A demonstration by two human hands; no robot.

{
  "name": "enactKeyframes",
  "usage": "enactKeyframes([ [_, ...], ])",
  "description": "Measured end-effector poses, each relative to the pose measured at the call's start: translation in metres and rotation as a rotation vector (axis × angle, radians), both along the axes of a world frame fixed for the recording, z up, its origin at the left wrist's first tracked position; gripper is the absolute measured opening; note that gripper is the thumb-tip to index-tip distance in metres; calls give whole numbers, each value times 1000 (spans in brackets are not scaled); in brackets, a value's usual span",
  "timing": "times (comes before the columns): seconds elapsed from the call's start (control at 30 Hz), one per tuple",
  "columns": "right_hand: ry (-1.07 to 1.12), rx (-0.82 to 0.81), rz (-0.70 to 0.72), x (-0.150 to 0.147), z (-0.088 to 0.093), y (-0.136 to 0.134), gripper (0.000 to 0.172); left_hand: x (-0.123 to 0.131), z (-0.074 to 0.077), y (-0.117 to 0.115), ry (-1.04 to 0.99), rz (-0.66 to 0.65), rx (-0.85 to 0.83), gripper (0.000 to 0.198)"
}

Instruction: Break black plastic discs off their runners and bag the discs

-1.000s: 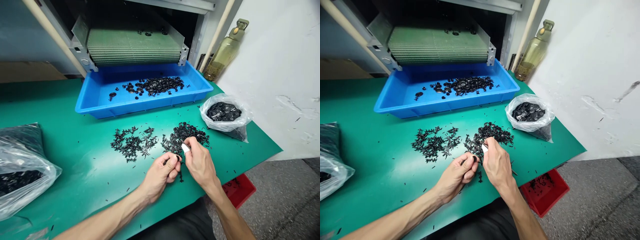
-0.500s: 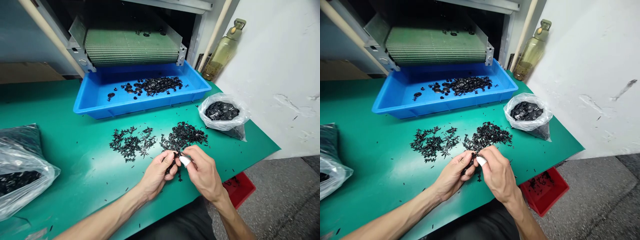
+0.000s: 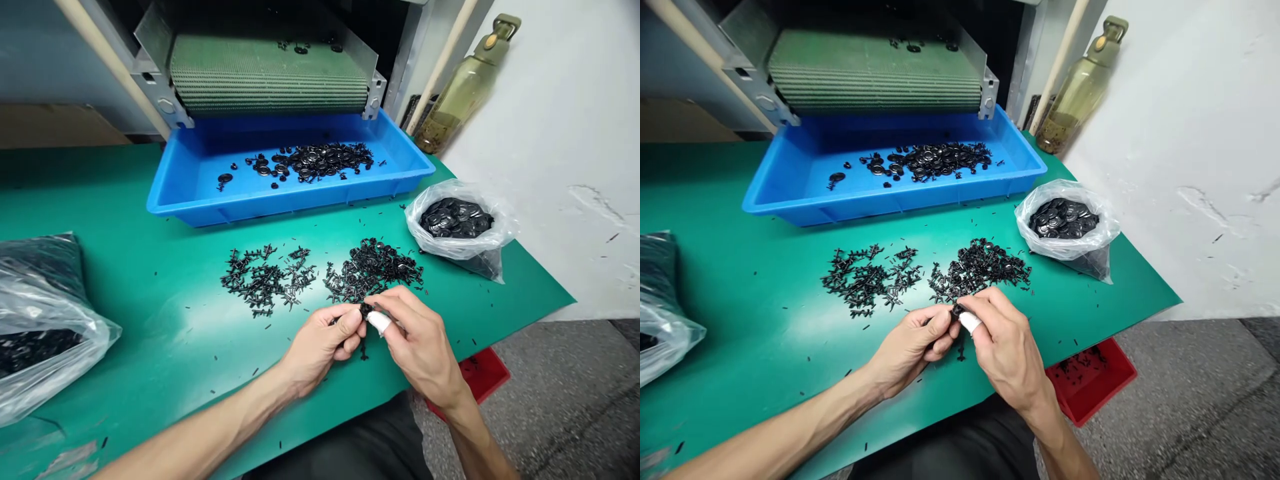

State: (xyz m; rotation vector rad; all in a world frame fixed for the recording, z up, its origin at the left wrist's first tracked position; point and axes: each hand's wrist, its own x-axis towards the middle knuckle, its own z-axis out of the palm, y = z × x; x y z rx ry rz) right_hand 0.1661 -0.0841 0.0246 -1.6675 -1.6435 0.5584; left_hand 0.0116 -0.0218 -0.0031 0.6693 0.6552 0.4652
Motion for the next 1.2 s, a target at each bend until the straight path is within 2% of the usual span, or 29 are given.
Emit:
enactKeyframes([
  [0.13, 28, 7, -25, 1, -2, 1, 25, 0, -1, 0, 12, -25, -15, 45],
  [0.47, 123, 30, -7, -3, 0, 1, 26, -1, -5, -1, -49, 82, -73, 44],
  [0.63, 122, 67, -21, -6, 1, -1, 24, -2, -5, -1, -59, 85, -70, 46],
  [0.77, 54, 53, 36, -6, 4, -4, 33, -3, -4, 0, -33, 50, -62, 38],
  [1.0, -51, -99, 183, 3, 13, -9, 46, -5, -3, 3, -69, 0, -99, 23],
  [1.13, -178, -1, 22, 3, 12, -15, 43, -5, -2, 4, -80, 17, -138, 21],
  [1.2, -249, 10, 1, 1, 11, -18, 37, -4, -1, 4, -84, 30, -154, 20],
])
